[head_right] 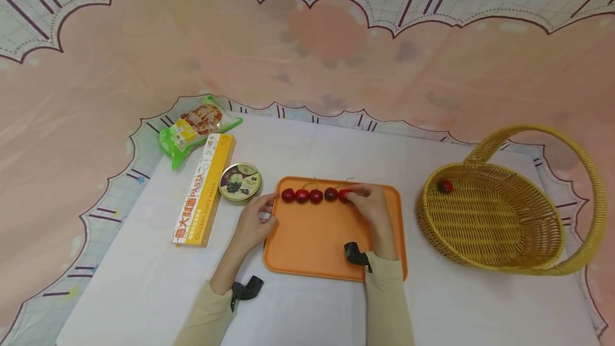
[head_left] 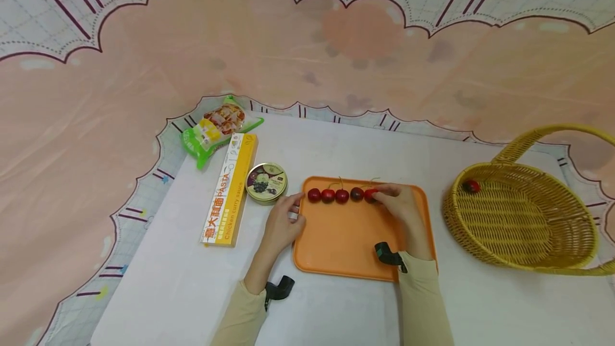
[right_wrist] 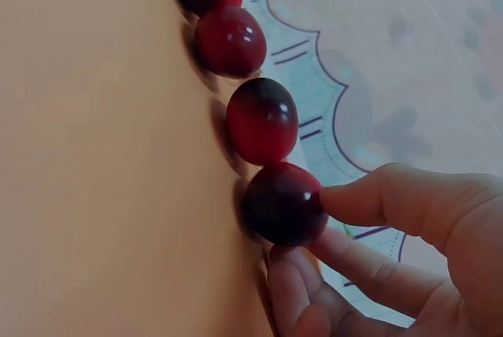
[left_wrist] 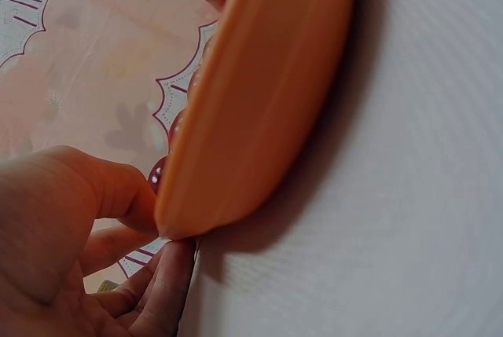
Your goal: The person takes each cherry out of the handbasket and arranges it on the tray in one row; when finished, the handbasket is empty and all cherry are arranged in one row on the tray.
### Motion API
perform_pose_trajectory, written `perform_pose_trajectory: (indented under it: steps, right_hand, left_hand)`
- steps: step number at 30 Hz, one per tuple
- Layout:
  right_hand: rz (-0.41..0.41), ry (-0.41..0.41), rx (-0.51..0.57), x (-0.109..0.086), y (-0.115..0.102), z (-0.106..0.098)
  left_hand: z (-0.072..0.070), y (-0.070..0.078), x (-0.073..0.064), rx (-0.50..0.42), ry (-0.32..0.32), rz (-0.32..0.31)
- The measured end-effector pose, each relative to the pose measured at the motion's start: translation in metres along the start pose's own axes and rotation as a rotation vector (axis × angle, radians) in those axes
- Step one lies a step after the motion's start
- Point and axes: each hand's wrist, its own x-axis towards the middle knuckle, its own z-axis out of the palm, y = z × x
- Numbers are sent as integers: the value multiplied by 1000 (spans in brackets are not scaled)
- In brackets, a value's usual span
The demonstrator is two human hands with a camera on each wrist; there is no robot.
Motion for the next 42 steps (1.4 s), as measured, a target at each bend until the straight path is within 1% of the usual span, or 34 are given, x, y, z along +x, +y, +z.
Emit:
perform_pose_trajectory:
  steps: [3,5,16,24,29,31,35,38,42]
  right_hand:
    - [6,-3,-31,0,-1,-1]
    - [-6,0,-39,0,-1,-2]
    - [-32,-8,-48,-1,0,1]
    - [-18,-27,-48,0,2,-2]
    - [-8,-9,-69,0,2,-5]
    - [-10,1,-69,0,2,-9]
    - [-56,11,-29,-4,0,-20]
    - [-84,23,-16,-9,-5,-34]
    - [-93,44,-15,-19,-14,-57]
  left_hand:
    - [0,0,1,-6,2,5]
    - [0,0,1,-6,4,6]
    - [-1,0,0,5,1,20]
    - [-1,1,0,11,5,19]
    - [-2,1,0,0,12,36]
    - [-1,1,0,-3,10,41]
    - [0,1,0,2,9,35]
    - [0,1,1,5,11,28]
    - [0,1,1,1,9,21]
